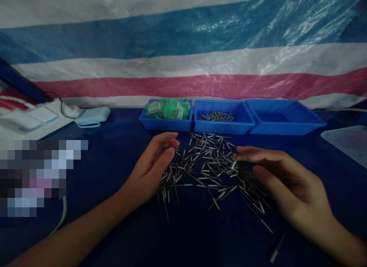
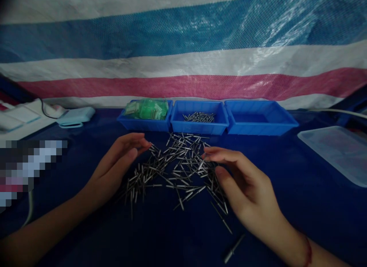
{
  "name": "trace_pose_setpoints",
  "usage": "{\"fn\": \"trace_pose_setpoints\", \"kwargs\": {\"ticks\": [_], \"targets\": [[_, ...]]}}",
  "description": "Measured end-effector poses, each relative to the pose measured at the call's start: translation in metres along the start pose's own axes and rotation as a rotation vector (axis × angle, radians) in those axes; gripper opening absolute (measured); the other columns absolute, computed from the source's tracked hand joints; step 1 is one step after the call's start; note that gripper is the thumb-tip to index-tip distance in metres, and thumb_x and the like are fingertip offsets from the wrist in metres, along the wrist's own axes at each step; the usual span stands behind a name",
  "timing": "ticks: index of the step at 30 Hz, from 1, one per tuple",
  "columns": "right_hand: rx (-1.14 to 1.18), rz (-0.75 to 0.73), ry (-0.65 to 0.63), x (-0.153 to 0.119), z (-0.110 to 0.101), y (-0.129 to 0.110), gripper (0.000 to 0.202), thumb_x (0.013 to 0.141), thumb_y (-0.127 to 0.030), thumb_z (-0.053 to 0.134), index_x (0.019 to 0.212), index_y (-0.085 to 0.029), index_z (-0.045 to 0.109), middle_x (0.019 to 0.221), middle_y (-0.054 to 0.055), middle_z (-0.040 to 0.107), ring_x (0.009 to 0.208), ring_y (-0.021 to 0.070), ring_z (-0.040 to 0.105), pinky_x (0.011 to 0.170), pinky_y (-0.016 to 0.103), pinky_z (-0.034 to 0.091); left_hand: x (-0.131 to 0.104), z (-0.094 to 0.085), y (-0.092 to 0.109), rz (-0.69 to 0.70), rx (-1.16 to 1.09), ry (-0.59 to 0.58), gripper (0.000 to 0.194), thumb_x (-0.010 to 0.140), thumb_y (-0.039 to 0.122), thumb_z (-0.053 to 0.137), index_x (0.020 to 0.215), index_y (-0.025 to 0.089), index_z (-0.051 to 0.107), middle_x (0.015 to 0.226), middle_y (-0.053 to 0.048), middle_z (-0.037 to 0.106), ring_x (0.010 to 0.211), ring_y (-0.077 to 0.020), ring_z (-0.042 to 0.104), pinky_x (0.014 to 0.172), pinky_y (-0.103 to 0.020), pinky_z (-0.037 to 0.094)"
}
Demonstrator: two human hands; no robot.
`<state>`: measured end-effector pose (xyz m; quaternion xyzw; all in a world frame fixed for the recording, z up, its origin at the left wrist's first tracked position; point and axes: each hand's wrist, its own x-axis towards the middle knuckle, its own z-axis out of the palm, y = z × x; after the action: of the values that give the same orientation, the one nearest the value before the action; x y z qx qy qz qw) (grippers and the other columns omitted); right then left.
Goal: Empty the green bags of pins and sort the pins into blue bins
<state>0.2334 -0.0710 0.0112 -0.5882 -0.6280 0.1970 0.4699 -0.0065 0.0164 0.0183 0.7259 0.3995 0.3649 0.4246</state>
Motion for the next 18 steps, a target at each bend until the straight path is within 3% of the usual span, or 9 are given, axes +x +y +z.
{"fn": "trace_pose_setpoints", "kwargs": {"ticks": [5, 8, 14, 18], "targets": [[-0.039, 0.016, 0.03, 0.0, -0.008, -0.002, 0.009, 0.085, -0.027, 0.054, 0.089, -0.025, 0.061, 0.088, 0.001, 0.068, 0.081, 0.0161, 0.065, 0.067, 0.026, 0.054, 0.003, -0.002, 0.002, 0.001, 0.083, 0.035, 0.028, 0.09, 0.032, 0.041, 0.115, 0.021, 0.049, 0.105, -0.004, 0.061, 0.103, -0.0177, 0.057, 0.093, -0.034, 0.044], [-0.083, 0.022, 0.015, 0.001, -0.01, -0.003, 0.009, 0.085, -0.027, 0.053, 0.088, -0.024, 0.062, 0.085, 0.001, 0.067, 0.076, 0.0153, 0.064, 0.062, 0.025, 0.052, 0.006, -0.009, 0.004, 0.049, 0.199, -0.002, 0.027, 0.091, 0.033, 0.042, 0.113, 0.02, 0.051, 0.104, -0.003, 0.061, 0.099, -0.0173, 0.058, 0.089, -0.031, 0.045], [-0.189, -0.093, -0.055, 0.006, -0.014, -0.004, 0.009, 0.085, -0.027, 0.052, 0.088, -0.025, 0.06, 0.088, 0.002, 0.065, 0.077, 0.016, 0.063, 0.065, 0.027, 0.052, 0.012, -0.034, 0.018, 0.219, 0.648, -0.226, 0.027, 0.092, 0.03, 0.039, 0.105, 0.018, 0.059, 0.104, -0.005, 0.061, 0.097, -0.0187, 0.057, 0.089, -0.032, 0.043], [-0.311, -0.208, -0.151, -0.005, -0.025, -0.007, 0.019, 0.083, -0.03, 0.052, 0.102, -0.03, 0.057, 0.104, 0.003, 0.064, 0.092, 0.0208, 0.063, 0.077, 0.034, 0.055, 0.009, -0.048, 0.019, 0.167, 0.792, -0.425, 0.032, 0.093, 0.032, 0.035, 0.113, 0.02, 0.057, 0.111, -0.006, 0.059, 0.102, -0.0196, 0.056, 0.093, -0.035, 0.041]]}}
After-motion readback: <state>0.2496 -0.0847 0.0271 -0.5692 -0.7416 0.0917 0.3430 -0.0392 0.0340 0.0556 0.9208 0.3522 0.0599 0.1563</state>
